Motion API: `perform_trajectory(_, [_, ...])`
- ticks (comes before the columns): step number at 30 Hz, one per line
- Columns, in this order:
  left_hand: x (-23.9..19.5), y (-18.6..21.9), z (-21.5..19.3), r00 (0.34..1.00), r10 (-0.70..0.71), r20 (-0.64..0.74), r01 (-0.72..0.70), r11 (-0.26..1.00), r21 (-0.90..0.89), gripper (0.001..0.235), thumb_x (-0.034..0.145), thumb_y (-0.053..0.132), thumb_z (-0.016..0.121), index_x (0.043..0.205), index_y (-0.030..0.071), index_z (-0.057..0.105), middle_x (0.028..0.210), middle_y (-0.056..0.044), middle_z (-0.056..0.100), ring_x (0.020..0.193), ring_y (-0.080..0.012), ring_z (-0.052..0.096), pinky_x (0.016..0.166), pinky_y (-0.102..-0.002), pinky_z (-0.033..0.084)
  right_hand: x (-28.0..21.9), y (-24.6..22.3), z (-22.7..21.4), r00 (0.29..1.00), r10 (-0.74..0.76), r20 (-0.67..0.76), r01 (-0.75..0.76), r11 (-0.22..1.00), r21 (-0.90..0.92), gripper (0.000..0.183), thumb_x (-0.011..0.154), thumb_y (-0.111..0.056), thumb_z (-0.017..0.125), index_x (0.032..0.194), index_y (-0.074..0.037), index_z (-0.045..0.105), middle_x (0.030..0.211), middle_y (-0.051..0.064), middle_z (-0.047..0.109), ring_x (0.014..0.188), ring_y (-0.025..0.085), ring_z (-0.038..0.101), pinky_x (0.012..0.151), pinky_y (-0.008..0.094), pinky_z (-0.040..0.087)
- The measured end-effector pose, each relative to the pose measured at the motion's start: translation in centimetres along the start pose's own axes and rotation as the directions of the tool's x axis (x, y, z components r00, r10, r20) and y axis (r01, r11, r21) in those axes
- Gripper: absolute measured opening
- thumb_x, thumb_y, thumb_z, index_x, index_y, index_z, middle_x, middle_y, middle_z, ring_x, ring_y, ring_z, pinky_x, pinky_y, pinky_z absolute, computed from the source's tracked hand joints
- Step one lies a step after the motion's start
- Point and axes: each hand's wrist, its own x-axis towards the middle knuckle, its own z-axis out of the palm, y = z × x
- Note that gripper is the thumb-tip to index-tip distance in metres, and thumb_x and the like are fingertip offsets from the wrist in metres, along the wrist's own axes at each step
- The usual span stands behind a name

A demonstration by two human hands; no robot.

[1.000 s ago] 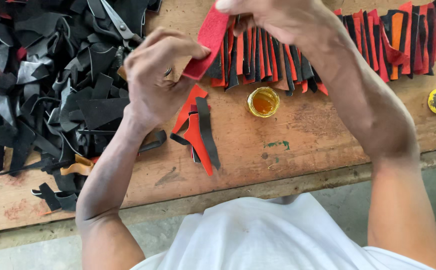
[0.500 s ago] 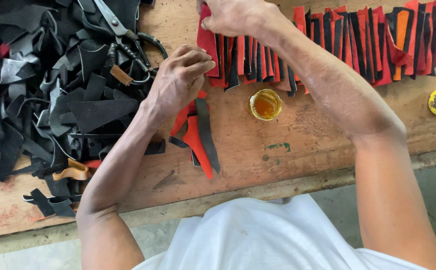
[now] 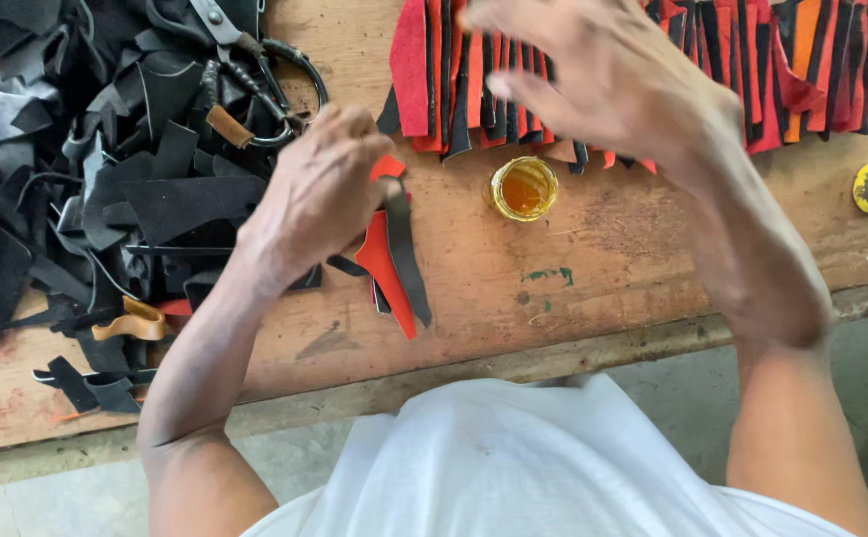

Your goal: The person repeatedly picks up red and black leather strips, applies a yellow adhesive from a small jar to one side, and joins them together. The person uses shears to trim the joined strips and places the finished pieces into a growing stack on the table.

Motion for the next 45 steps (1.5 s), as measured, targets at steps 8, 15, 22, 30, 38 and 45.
perform_trajectory(8, [-1.4,1.9,0.8,0.998,-0.046,0.046,0.043,0.997,0.057,0.043,0.070,0.019,0.090,0.098,-0.004,0.067,0.122,-0.017,0.054,0.115,-0.0365,0.051,0.097,-0.047,0.047,-4.8,-6.2,-2.0,0.952,0.118,0.283,-0.066,0.980,-0.188,0.047,0.081,-0.041,0.076,0.125,-0.023,0.072,0.153,0.011,0.038,0.136,0.035,0.031,0.120,0.048,0.034])
perform_trajectory(15, [-2.1,1.9,1.5,0.998,-0.054,-0.028,0.056,0.996,0.072,0.050,0.067,0.020,0.089,0.105,-0.003,0.066,0.124,-0.016,0.052,0.117,-0.0386,0.047,0.098,-0.050,0.044,-4.8,-6.1,0.3,0.902,0.181,0.392,-0.043,0.941,-0.337,0.045,0.080,-0.043,0.075,0.117,-0.016,0.074,0.152,0.015,0.034,0.134,0.036,0.031,0.116,0.050,0.030])
perform_trajectory(22, [-2.2,1.8,1.7,0.999,-0.033,-0.033,0.033,0.999,-0.007,0.050,0.070,0.016,0.088,0.111,-0.003,0.066,0.126,-0.018,0.052,0.119,-0.0396,0.044,0.099,-0.051,0.041,-3.8,-6.2,1.2,0.852,0.203,0.482,-0.010,0.928,-0.374,0.042,0.076,-0.037,0.080,0.112,-0.015,0.074,0.152,0.012,0.033,0.134,0.033,0.030,0.119,0.048,0.029])
perform_trajectory(30, [-1.8,2.7,0.6,0.998,-0.061,-0.026,0.057,0.990,-0.126,0.054,0.068,0.004,0.086,0.112,0.001,0.055,0.117,-0.017,0.056,0.117,-0.0389,0.049,0.102,-0.050,0.040,-8.2,-6.9,-0.5,0.977,0.136,0.161,-0.105,0.976,-0.190,0.043,0.077,-0.020,0.085,0.117,-0.009,0.075,0.154,0.012,0.039,0.138,0.032,0.036,0.120,0.044,0.036])
perform_trajectory(38, [-2.4,2.5,0.0,0.994,-0.103,-0.042,0.065,0.846,-0.529,0.045,0.091,-0.005,0.076,0.123,0.004,0.046,0.102,-0.012,0.067,0.100,-0.0208,0.071,0.089,-0.035,0.058,-10.3,-6.4,-1.6,0.987,0.063,-0.151,-0.085,0.986,-0.145,0.039,0.089,-0.027,0.083,0.122,-0.012,0.070,0.150,0.011,0.042,0.137,0.029,0.041,0.106,0.039,0.051])
perform_trajectory(45, [-1.8,1.8,1.0,0.972,-0.152,-0.178,-0.173,0.046,-0.984,0.027,0.095,-0.008,0.077,0.118,-0.003,0.063,0.114,-0.009,0.069,0.094,-0.0115,0.069,0.083,-0.023,0.062,-9.3,-6.1,0.9,0.913,0.090,-0.398,0.032,0.957,0.289,0.055,0.100,-0.044,0.076,0.144,-0.017,0.055,0.142,0.007,0.047,0.119,0.017,0.055,0.083,0.030,0.063])
